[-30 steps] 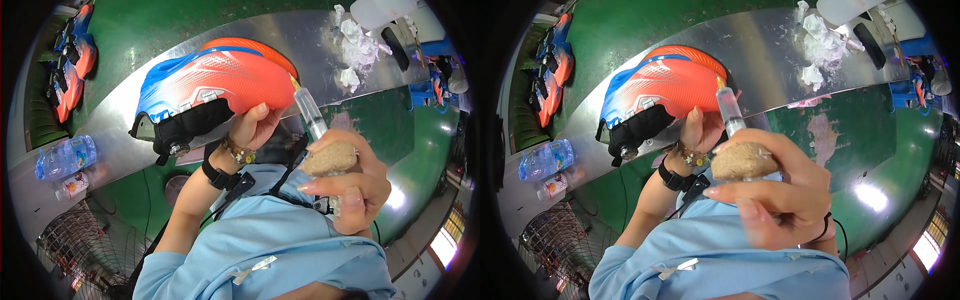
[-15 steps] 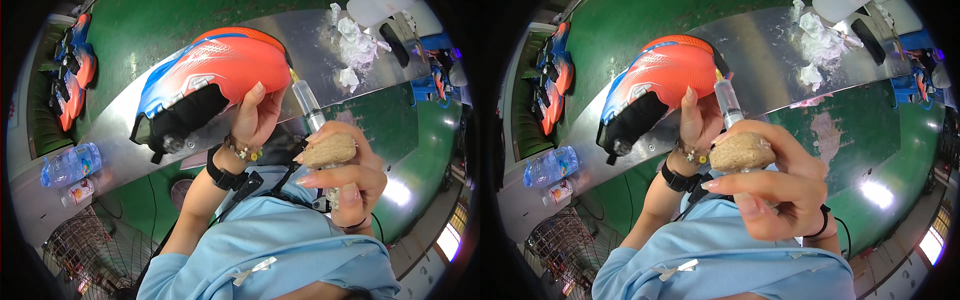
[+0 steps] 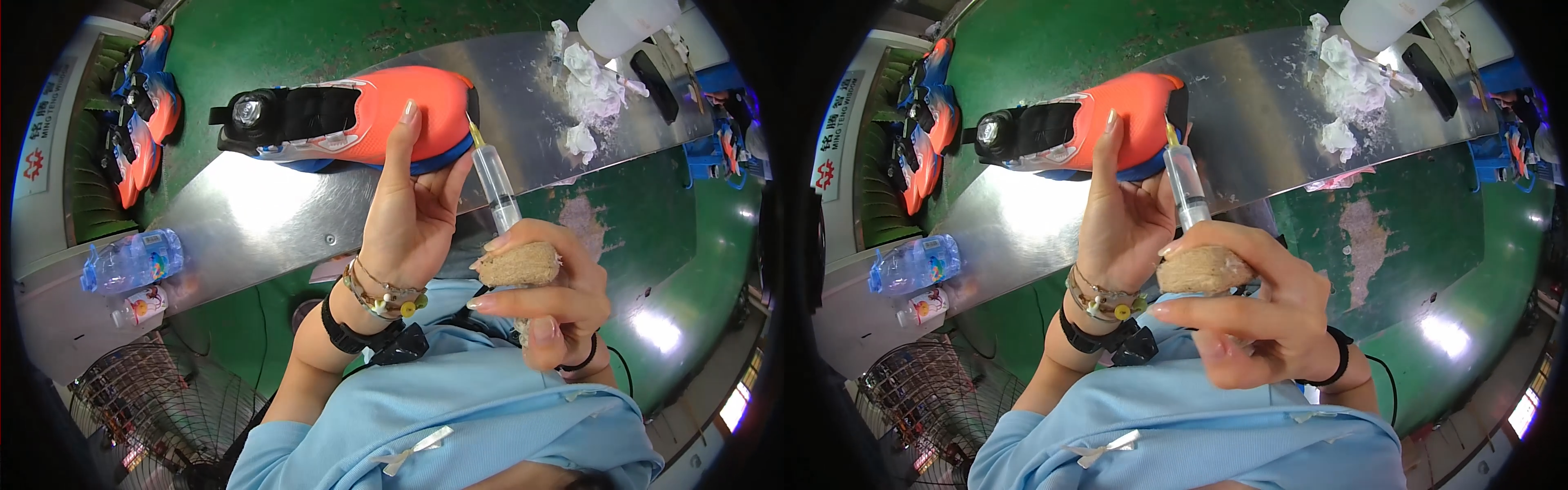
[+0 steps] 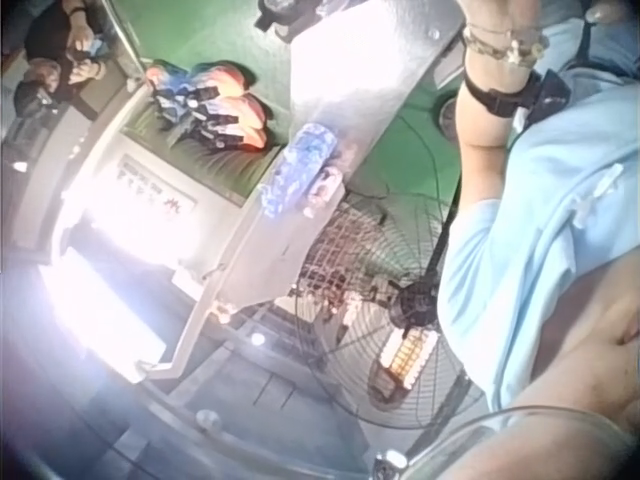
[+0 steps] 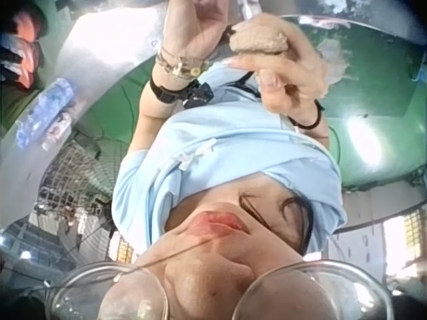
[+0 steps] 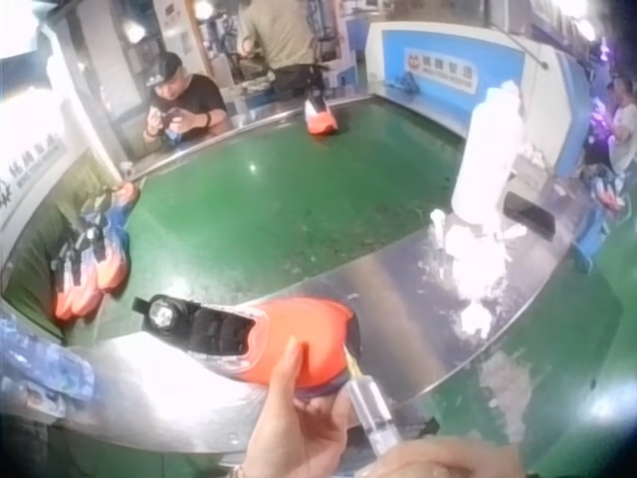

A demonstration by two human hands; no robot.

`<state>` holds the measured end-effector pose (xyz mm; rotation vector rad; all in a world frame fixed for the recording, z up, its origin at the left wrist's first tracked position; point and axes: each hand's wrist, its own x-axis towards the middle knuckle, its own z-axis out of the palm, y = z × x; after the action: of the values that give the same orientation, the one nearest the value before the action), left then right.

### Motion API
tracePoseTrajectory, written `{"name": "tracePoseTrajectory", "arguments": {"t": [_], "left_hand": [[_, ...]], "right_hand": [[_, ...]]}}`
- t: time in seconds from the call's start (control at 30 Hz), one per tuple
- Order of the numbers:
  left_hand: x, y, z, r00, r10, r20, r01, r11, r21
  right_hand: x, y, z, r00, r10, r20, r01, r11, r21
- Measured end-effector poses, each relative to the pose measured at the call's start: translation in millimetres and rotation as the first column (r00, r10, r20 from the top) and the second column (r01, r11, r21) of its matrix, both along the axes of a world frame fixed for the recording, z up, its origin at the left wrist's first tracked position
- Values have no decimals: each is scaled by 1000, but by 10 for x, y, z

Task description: Applying adhesive to shoe components using a syringe and finishing the bond with a sponge.

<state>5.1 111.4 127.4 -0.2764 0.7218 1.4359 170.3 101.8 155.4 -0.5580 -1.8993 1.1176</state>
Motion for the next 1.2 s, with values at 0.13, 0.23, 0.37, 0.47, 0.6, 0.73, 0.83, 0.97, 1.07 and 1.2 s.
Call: {"name": "tracePoseTrajectory", "arguments": {"t": [0.13, 0.23, 0.37, 0.47, 0.6, 0.73, 0.83, 0.97, 1.07, 1.2], "left_hand": [[24, 2, 17, 997, -15, -80, 17, 1000, 15], [45, -2, 36, 995, -11, -96, 11, 1000, 3], [27, -10, 65, 998, 3, -70, -4, 1000, -15], [42, -36, 60, 998, 17, -64, -17, 1000, 2], [25, -208, -6, 996, 80, -29, -79, 996, 36], [-51, -564, -253, 999, -22, 39, 14, 982, 190], [-61, -685, -383, 999, -51, 1, 49, 964, 261], [-101, -710, -551, 990, -127, 64, 94, 922, 376], [-122, -660, -539, 991, -135, 19, 119, 925, 361], [-147, -642, -369, 977, -201, -77, 214, 948, 235]], "right_hand": [[71, -22, -92, 1000, -22, -18, 22, 1000, -17], [77, -48, -150, 998, -12, -62, 13, 1000, 6], [72, -119, -164, 999, -26, -41, 27, 1000, 6], [122, -165, -170, 999, -14, -41, 14, 1000, 5], [245, -175, -243, 982, -90, -164, 97, 995, 38], [78, 242, -168, 956, -291, 43, 276, 938, 209], [-105, 447, -181, 967, -229, 114, 196, 949, 247], [-239, 504, -180, 953, -205, 222, 99, 905, 414], [-271, 486, -125, 946, -237, 222, 130, 903, 410], [-32, 502, 9, 947, -322, 7, 292, 866, 406]]}}
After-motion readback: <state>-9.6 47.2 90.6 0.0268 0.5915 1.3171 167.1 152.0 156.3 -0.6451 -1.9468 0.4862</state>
